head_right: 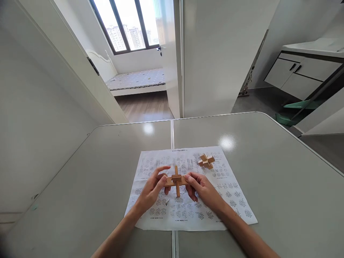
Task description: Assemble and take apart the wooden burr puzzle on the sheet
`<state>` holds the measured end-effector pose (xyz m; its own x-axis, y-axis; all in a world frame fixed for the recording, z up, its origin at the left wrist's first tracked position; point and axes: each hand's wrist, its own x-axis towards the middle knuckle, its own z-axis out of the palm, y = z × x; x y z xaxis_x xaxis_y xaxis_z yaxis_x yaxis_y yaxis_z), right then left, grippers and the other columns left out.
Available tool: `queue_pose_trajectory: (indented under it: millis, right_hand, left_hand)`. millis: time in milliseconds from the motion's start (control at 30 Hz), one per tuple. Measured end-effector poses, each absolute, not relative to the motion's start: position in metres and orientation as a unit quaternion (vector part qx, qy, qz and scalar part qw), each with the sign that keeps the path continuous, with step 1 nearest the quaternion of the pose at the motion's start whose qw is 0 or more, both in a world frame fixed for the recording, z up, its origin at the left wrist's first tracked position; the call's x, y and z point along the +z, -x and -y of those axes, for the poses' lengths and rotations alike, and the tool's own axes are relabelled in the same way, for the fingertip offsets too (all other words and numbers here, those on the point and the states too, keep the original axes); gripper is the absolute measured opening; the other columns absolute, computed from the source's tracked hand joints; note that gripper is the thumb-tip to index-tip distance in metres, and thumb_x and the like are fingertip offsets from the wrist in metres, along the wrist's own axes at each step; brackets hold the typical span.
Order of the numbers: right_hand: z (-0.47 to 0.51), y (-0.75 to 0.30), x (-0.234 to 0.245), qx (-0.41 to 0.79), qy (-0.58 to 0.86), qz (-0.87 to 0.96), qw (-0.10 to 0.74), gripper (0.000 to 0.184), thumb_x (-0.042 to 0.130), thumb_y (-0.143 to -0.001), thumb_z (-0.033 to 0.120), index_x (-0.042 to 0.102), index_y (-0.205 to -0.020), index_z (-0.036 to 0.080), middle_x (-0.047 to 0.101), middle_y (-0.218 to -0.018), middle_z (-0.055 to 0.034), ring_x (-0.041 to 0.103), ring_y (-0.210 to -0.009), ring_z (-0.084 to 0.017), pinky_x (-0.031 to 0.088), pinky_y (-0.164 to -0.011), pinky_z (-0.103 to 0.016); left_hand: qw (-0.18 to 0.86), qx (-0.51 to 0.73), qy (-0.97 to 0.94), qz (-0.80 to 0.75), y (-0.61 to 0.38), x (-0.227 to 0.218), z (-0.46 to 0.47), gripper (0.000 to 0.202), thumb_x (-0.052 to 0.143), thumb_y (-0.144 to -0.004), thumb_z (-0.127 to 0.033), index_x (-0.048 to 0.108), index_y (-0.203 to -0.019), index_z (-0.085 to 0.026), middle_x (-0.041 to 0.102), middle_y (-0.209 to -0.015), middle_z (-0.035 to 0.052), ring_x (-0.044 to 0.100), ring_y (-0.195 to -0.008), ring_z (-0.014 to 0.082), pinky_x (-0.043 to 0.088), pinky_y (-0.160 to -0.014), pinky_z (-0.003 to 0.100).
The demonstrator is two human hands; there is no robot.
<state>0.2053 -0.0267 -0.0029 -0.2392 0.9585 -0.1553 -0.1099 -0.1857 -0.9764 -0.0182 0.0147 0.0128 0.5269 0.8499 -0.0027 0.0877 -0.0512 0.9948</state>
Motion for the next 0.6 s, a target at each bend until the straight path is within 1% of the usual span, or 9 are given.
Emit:
queue_pose_trajectory:
  millis: [100,167,233,267,333,367,433,533,600]
  right_hand:
    - [0.028,-0.205,-0.004,0.612,0.448,0.492,0.428,0.042,0.048,-0.106,0.058,0.053,-0.085,0.022,0.056,-0.063,0.0043,0.049,-0.049,-0.012,0.044,-0.053,-0.027]
    - [0.029,-0.205,-0.005,0.560,0.451,0.532,0.447,0.036,0.056,-0.101,0.059,0.057,-0.108,0.024,0.067,-0.087,-0.0019,0.063,-0.067,-0.017,0.053,-0.064,-0.031]
    - [0.032,-0.204,-0.007,0.479,0.446,0.598,0.463,0.064,0.073,-0.089,0.061,0.048,-0.138,0.029,0.062,-0.131,-0.0102,0.068,-0.106,-0.027,0.058,-0.089,-0.040]
    - [0.033,-0.204,-0.008,0.440,0.440,0.632,0.462,0.084,0.081,-0.082,0.061,0.039,-0.149,0.032,0.050,-0.150,-0.0120,0.060,-0.126,-0.032,0.054,-0.102,-0.045]
    - [0.035,-0.202,-0.011,0.389,0.429,0.682,0.446,0.110,0.089,-0.073,0.059,0.025,-0.159,0.035,0.028,-0.167,-0.0114,0.040,-0.148,-0.037,0.045,-0.116,-0.050]
    - [0.036,-0.201,-0.012,0.378,0.427,0.697,0.436,0.115,0.090,-0.072,0.057,0.021,-0.161,0.036,0.024,-0.169,-0.0109,0.034,-0.152,-0.038,0.044,-0.118,-0.051]
    - [0.037,-0.199,-0.014,0.375,0.432,0.707,0.415,0.114,0.090,-0.076,0.050,0.017,-0.163,0.037,0.026,-0.170,-0.0106,0.039,-0.150,-0.037,0.045,-0.117,-0.052]
    - [0.038,-0.199,-0.014,0.379,0.445,0.705,0.402,0.100,0.085,-0.082,0.040,0.024,-0.161,0.037,0.039,-0.163,-0.0101,0.053,-0.139,-0.034,0.049,-0.114,-0.051]
    - [0.037,-0.199,-0.013,0.370,0.434,0.712,0.409,0.090,0.083,-0.084,0.034,0.031,-0.158,0.037,0.044,-0.158,-0.0097,0.052,-0.140,-0.034,0.048,-0.115,-0.050]
  left_hand:
    - [0.638,0.333,-0.601,-0.348,0.017,0.016,-0.016,0.045,0.054,-0.104,-0.048,0.050,-0.137,-0.017,0.057,-0.073,-0.0025,0.055,-0.066,0.0132,0.048,-0.068,0.028]
    - [0.651,0.340,-0.586,-0.341,0.016,0.017,-0.016,0.045,0.058,-0.102,-0.049,0.050,-0.134,-0.018,0.057,-0.072,-0.0033,0.055,-0.065,0.0128,0.048,-0.067,0.027]
    - [0.656,0.342,-0.580,-0.340,0.016,0.017,-0.016,0.044,0.059,-0.101,-0.049,0.051,-0.132,-0.018,0.057,-0.071,-0.0032,0.056,-0.065,0.0130,0.047,-0.064,0.025]
    - [0.656,0.340,-0.580,-0.342,0.016,0.017,-0.016,0.044,0.060,-0.101,-0.049,0.051,-0.131,-0.018,0.057,-0.071,-0.0033,0.056,-0.065,0.0130,0.047,-0.063,0.025]
    - [0.657,0.329,-0.583,-0.346,0.015,0.016,-0.015,0.043,0.062,-0.100,-0.048,0.052,-0.131,-0.019,0.056,-0.072,-0.0040,0.056,-0.064,0.0122,0.047,-0.062,0.024]
    - [0.659,0.323,-0.585,-0.346,0.015,0.016,-0.015,0.043,0.062,-0.100,-0.047,0.052,-0.131,-0.020,0.055,-0.073,-0.0043,0.055,-0.063,0.0116,0.048,-0.063,0.024]
    - [0.660,0.312,-0.591,-0.342,0.014,0.015,-0.014,0.042,0.062,-0.100,-0.047,0.052,-0.132,-0.020,0.055,-0.074,-0.0046,0.054,-0.062,0.0107,0.049,-0.064,0.024]
    - [0.649,0.305,-0.607,-0.342,0.014,0.016,-0.014,0.040,0.061,-0.101,-0.047,0.054,-0.129,-0.020,0.054,-0.075,-0.0042,0.053,-0.064,0.0106,0.049,-0.065,0.024]
    - [0.643,0.305,-0.613,-0.343,0.014,0.015,-0.015,0.038,0.060,-0.101,-0.048,0.056,-0.127,-0.020,0.052,-0.075,-0.0045,0.052,-0.064,0.0105,0.047,-0.064,0.023]
